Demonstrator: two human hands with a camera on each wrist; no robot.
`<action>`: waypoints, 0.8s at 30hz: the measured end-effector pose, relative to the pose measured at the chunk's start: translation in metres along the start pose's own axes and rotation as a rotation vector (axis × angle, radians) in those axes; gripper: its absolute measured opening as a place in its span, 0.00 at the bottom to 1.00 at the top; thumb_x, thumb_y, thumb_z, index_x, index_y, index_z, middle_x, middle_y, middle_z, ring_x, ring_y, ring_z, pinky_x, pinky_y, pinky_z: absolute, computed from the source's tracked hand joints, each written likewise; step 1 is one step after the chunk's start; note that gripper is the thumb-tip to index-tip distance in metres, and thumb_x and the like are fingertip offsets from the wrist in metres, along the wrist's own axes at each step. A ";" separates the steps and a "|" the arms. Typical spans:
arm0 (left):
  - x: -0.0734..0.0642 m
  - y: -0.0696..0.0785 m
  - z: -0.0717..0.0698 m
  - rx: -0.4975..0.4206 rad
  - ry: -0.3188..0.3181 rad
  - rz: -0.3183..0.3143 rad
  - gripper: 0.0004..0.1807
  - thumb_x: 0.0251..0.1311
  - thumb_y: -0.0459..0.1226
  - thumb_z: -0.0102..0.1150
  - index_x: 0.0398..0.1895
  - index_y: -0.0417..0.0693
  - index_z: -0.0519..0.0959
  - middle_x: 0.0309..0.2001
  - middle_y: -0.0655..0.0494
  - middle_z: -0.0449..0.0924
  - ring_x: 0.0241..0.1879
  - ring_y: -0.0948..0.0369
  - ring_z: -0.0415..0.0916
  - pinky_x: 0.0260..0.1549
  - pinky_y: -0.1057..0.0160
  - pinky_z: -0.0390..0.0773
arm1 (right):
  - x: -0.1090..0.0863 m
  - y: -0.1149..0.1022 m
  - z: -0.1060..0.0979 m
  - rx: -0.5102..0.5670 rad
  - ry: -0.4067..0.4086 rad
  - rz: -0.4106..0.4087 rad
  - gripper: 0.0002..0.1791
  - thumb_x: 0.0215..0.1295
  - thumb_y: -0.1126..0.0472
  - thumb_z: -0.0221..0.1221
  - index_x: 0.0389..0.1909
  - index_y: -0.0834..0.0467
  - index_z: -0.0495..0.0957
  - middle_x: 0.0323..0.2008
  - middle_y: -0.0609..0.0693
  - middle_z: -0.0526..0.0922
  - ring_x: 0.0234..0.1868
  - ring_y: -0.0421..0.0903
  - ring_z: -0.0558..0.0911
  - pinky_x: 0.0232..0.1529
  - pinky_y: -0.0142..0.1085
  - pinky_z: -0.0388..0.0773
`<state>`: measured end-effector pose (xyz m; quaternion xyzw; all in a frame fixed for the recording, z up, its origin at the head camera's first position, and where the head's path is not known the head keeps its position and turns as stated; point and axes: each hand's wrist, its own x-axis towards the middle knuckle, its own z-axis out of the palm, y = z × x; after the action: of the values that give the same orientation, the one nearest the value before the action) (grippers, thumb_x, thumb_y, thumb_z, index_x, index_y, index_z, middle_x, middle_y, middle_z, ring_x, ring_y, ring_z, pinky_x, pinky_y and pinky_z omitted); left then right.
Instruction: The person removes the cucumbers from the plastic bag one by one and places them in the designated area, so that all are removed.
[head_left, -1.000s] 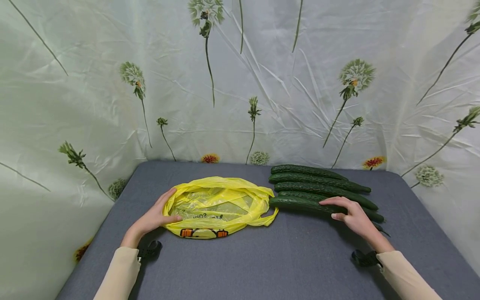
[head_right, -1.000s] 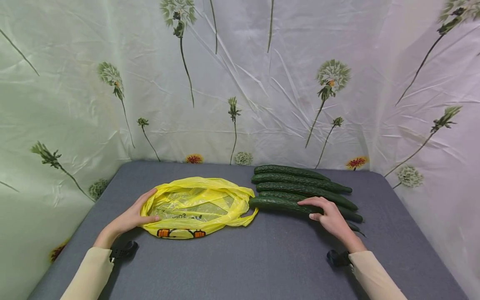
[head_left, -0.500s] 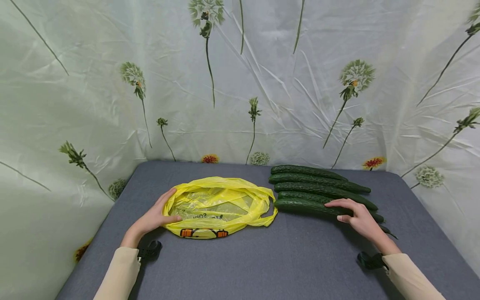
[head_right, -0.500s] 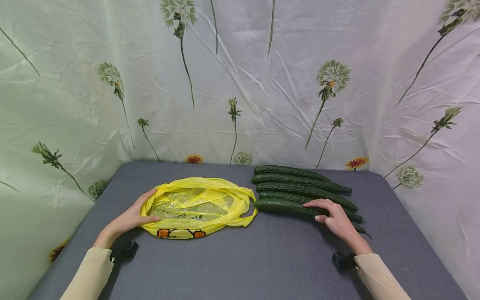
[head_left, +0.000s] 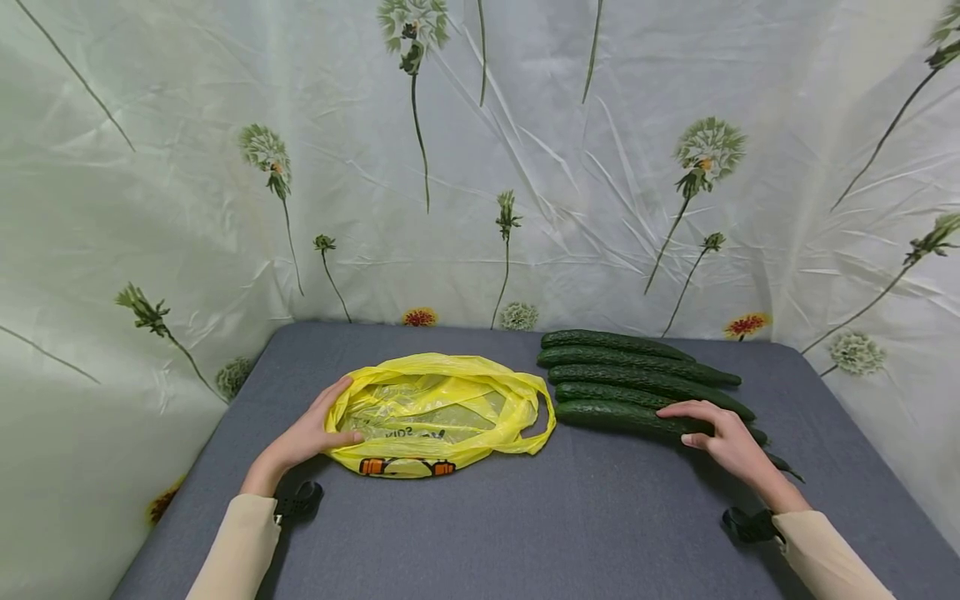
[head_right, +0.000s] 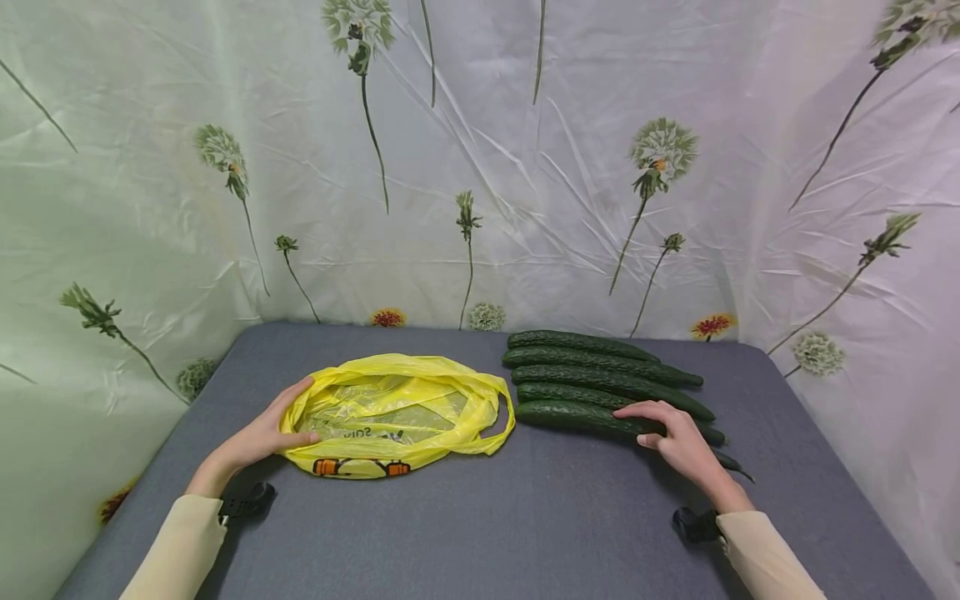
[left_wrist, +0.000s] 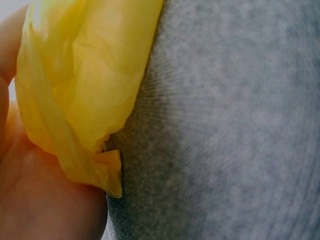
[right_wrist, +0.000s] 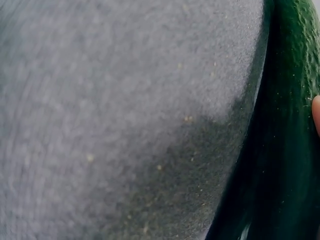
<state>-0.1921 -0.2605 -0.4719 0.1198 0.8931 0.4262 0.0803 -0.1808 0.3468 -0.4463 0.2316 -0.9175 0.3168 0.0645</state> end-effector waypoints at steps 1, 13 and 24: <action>0.000 0.000 0.000 0.001 -0.001 0.001 0.55 0.54 0.45 0.68 0.76 0.40 0.42 0.73 0.34 0.36 0.70 0.34 0.34 0.57 0.28 0.45 | 0.000 0.001 0.000 -0.001 -0.002 0.001 0.23 0.53 0.74 0.65 0.51 0.57 0.81 0.51 0.55 0.80 0.52 0.32 0.72 0.42 0.38 0.76; 0.000 0.001 -0.001 0.004 -0.006 -0.004 0.55 0.54 0.45 0.68 0.76 0.41 0.42 0.73 0.34 0.36 0.70 0.34 0.34 0.57 0.28 0.45 | 0.001 0.008 0.001 0.030 -0.017 0.001 0.26 0.52 0.77 0.64 0.52 0.55 0.81 0.51 0.54 0.80 0.53 0.28 0.71 0.43 0.37 0.77; -0.001 0.006 -0.006 0.041 -0.015 0.024 0.55 0.53 0.43 0.69 0.75 0.38 0.43 0.72 0.32 0.38 0.69 0.32 0.36 0.56 0.28 0.48 | 0.000 0.009 0.006 -0.049 0.030 -0.013 0.26 0.49 0.78 0.66 0.50 0.54 0.82 0.49 0.52 0.80 0.50 0.51 0.75 0.42 0.49 0.75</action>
<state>-0.1922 -0.2614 -0.4637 0.1354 0.8996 0.4076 0.0796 -0.1846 0.3496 -0.4559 0.2312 -0.9224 0.2972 0.0861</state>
